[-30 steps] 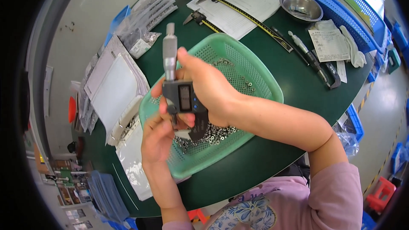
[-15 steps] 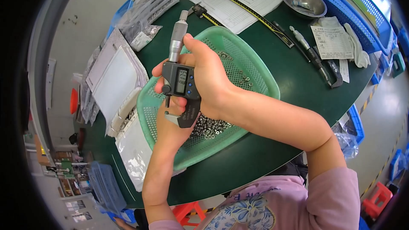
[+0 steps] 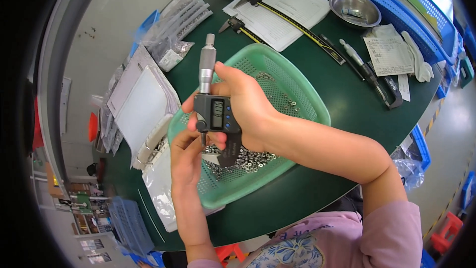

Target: Use a digital micrometer to measure the dimensions of small metal components at a workbench.

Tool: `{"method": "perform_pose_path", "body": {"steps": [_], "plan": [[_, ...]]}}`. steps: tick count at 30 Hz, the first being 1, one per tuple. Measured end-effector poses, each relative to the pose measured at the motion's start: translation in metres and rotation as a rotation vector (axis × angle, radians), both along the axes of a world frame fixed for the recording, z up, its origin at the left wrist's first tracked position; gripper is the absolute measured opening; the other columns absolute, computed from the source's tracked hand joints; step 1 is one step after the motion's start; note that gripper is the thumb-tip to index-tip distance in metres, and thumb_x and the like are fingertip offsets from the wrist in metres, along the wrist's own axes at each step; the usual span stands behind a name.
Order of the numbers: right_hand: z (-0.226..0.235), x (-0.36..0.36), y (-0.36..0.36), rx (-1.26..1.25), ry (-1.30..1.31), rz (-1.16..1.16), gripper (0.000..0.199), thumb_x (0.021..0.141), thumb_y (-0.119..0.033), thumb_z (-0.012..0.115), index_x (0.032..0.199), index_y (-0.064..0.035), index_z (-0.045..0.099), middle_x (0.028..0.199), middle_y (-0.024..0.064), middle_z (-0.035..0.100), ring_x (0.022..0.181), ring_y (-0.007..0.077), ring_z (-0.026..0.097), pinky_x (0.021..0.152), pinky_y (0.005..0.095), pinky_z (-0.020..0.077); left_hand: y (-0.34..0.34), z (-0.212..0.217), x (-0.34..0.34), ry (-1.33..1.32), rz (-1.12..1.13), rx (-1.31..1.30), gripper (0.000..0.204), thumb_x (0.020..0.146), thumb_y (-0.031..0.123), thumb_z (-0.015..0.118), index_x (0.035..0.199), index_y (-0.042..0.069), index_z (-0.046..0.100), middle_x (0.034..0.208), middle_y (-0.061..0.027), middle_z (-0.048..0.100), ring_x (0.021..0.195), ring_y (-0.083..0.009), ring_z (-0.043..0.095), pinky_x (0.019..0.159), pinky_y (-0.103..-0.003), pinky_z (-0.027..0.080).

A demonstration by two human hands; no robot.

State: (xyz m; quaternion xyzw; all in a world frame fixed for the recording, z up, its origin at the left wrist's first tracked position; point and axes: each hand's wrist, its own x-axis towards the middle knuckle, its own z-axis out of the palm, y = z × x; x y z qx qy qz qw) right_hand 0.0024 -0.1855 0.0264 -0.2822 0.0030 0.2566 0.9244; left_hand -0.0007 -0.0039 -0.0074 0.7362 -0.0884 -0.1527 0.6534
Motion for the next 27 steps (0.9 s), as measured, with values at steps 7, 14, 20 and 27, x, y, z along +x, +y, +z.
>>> {"method": "perform_pose_path", "body": {"steps": [7,14,20,27], "plan": [[0.001,-0.003,0.002,-0.046,-0.027,0.003,0.067,0.084,-0.054,0.018,0.089,0.0032,0.052,0.067,0.0144,0.056,0.04,0.0176,0.045,0.037,0.0249,0.0369,0.002,0.008,-0.014,0.082,-0.005,-0.368,0.009,0.076,0.005,0.056,0.076,-0.004,0.059,0.083,-0.0083,0.055,0.074,-0.0135,0.049,0.067,-0.024,0.037],[0.001,-0.002,0.001,-0.052,-0.039,-0.009,0.067,0.086,-0.052,0.015,0.087,0.0041,0.051,0.067,0.0152,0.056,0.039,0.0179,0.044,0.037,0.0249,0.0363,0.0,0.013,-0.013,0.063,-0.063,-0.375,0.009,0.075,0.003,0.055,0.073,-0.005,0.058,0.082,-0.0086,0.055,0.075,-0.0139,0.05,0.067,-0.025,0.037],[0.003,-0.002,0.005,-0.06,-0.028,0.004,0.068,0.086,-0.053,0.015,0.087,0.0045,0.051,0.067,0.0157,0.056,0.039,0.0178,0.044,0.036,0.0248,0.0363,0.004,0.01,-0.013,0.064,-0.127,-0.364,0.008,0.075,0.002,0.054,0.073,-0.005,0.058,0.081,-0.0085,0.054,0.076,-0.0153,0.051,0.07,-0.027,0.039],[0.002,-0.003,0.003,-0.049,-0.017,0.011,0.069,0.083,-0.057,0.02,0.087,0.0045,0.052,0.067,0.0158,0.056,0.039,0.0173,0.044,0.037,0.0244,0.0366,0.001,0.01,-0.014,0.1,-0.129,-0.357,0.008,0.074,0.003,0.054,0.074,-0.005,0.058,0.081,-0.0086,0.053,0.076,-0.0165,0.052,0.07,-0.028,0.039]]}}
